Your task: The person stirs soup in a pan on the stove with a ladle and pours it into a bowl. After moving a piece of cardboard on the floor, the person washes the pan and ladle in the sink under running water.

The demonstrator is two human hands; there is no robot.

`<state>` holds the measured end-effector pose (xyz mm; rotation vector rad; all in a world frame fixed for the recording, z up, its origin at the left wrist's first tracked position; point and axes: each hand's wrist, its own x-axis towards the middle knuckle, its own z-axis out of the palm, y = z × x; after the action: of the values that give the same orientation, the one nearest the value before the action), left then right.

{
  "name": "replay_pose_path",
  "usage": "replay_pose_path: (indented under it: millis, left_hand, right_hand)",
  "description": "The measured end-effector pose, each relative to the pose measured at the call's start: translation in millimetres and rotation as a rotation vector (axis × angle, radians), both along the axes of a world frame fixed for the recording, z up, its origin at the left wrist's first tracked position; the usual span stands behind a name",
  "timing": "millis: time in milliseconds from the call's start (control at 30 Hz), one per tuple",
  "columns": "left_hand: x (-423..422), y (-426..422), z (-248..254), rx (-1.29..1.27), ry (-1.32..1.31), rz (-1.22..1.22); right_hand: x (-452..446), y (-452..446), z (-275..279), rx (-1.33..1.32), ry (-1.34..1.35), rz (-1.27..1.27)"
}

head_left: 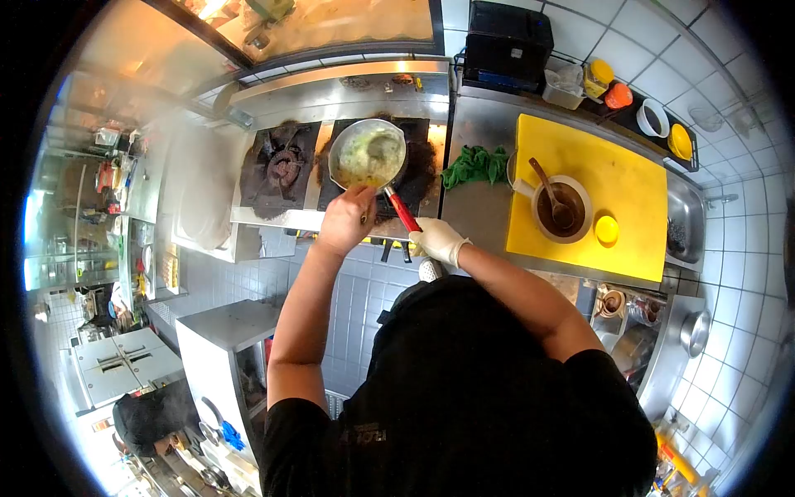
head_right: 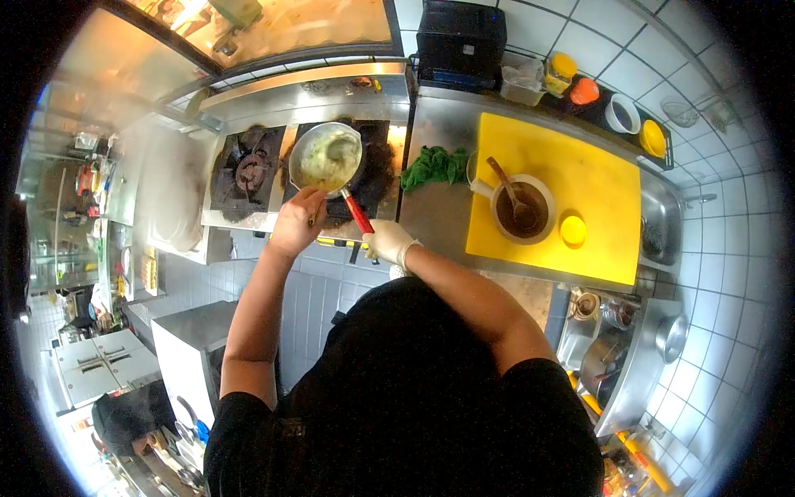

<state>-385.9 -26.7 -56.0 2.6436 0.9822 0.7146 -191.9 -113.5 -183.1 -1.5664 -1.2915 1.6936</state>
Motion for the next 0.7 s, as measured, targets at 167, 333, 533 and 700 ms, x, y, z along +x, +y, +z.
replay_pose_path:
  millis: [167,333,533,700]
  left_hand:
    - [1,-18,4,-0.098,0.253,-0.004]
    - [-6,3,-5,-0.037,0.108,0.040]
    - [-2,-15,-3,-0.049,0.074,-0.106]
    - [-30,12,-88,0.095,0.223,-0.064]
  right_hand:
    - [0,1,-3,-0.037,-0.015,-0.003]
    - [0,1,3,0.002,-0.034,0.019]
    - [3,0,16,-0.064,-0.027,0.058]
    - [10,-5,-11,0.028,0.116,0.018]
